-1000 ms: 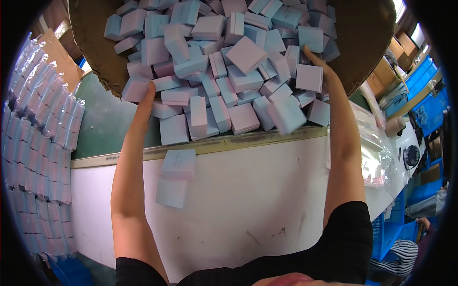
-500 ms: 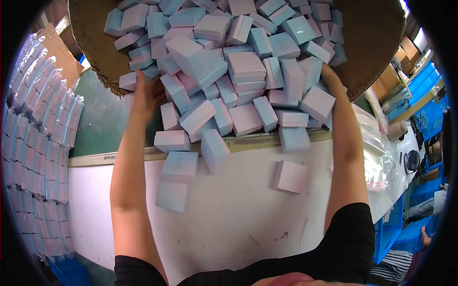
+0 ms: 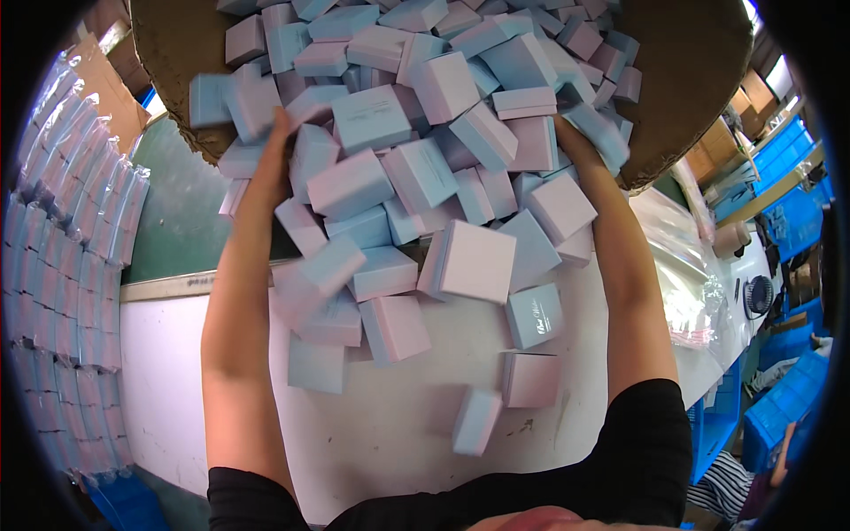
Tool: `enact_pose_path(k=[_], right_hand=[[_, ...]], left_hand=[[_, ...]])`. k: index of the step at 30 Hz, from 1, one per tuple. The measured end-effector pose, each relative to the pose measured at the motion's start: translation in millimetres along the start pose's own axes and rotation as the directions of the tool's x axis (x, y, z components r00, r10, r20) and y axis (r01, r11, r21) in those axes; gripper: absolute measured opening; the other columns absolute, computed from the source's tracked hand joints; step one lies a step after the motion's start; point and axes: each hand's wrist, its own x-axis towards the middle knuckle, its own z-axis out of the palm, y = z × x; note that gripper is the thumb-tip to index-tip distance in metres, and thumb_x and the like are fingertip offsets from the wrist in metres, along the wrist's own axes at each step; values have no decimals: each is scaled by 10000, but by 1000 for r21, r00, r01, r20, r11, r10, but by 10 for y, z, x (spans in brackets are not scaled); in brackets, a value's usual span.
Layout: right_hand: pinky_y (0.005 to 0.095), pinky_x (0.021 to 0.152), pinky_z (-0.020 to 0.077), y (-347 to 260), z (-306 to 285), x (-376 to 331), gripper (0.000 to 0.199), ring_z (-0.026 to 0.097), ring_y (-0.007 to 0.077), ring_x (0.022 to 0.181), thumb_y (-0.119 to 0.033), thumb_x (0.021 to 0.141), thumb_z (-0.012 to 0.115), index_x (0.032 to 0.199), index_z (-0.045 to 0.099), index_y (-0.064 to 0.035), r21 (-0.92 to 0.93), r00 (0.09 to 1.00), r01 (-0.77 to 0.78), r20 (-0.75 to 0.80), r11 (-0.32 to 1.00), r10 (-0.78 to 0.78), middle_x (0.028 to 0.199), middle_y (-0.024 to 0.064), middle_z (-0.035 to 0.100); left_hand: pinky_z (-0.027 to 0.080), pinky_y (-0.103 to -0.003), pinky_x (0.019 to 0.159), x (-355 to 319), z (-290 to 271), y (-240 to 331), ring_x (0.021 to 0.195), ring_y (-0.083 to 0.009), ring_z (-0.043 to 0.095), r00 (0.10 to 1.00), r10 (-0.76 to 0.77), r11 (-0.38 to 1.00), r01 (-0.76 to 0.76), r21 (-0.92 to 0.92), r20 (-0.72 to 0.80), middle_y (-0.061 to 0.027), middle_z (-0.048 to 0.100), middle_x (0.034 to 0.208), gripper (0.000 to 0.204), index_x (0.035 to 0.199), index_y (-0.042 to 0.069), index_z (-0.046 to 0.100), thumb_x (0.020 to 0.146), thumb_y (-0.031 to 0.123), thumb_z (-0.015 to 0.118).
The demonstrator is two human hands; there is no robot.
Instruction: Placing small light-blue boxes into clear plastic bags and stacking the finished packages.
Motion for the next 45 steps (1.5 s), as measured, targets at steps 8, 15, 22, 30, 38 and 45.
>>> enact_pose_path(k=[8, 15, 22, 30, 38, 45], right_hand=[[367, 1093, 402, -149, 28, -219, 823, 526, 269, 1307, -561, 820, 735, 1495, 477, -168, 4, 998, 46, 51, 999, -46, 1423, 122, 568], [371, 1113, 383, -521, 461, -719, 897, 504, 287, 1343, -602, 795, 736, 1531, 436, -187, -119, 956, 158, 265, 980, -122, 1462, 124, 542], [397, 1148, 341, -1208, 1123, -1469, 1054, 471, 326, 1385, -708, 721, 727, 1572, 379, -193, -293, 864, 326, 478, 899, -158, 1511, 110, 506], [405, 1113, 393, -1131, 1219, -2032, 837, 512, 326, 1342, -631, 835, 663, 1503, 481, -160, -570, 902, 420, 348, 706, -256, 1433, 121, 579], [370, 932, 534, -482, -155, -2401, 360, 701, 289, 1014, -300, 896, 685, 1176, 713, -75, -531, 783, 388, -242, 754, -573, 1089, 132, 738], [490, 1108, 404, 646, -1272, -3285, 608, 365, 452, 1350, -401, 692, 869, 1242, 664, -241, -812, 983, -93, -168, 576, -79, 1482, 189, 426]], left_hand=[[546, -289, 693, -83, 577, -17, 811, -173, 667, 984, -133, 991, 136, 10, -117, -61, 675, 963, 641, 1247, 112, 637, 955, 668, 508], [580, -339, 689, -335, 169, 81, 798, -220, 700, 989, -133, 982, 122, -146, -67, -114, 710, 999, 604, 1242, 33, 643, 946, 559, 630], [381, -418, 1125, -951, 60, 586, 1343, -272, 457, 980, 131, 991, -126, 41, -148, -109, 471, 1463, 704, 1489, 53, 404, 982, 500, 599], [342, -432, 1142, -1910, 483, 994, 1383, -293, 439, 890, 426, 613, -149, 776, -165, -136, 542, 1415, 590, 1480, 50, 463, 1015, 393, 583], [110, -670, 1186, -3296, 3348, -424, 1454, -427, 327, 544, 359, -237, -732, 638, 758, -220, 437, 1502, 663, 1457, 161, 520, 871, 391, 728], [133, -680, 1174, -2809, 3368, -1148, 1440, -376, 356, 743, 234, -232, -583, 779, 627, -197, 431, 1493, 745, 1492, 218, 492, 821, 432, 738]])
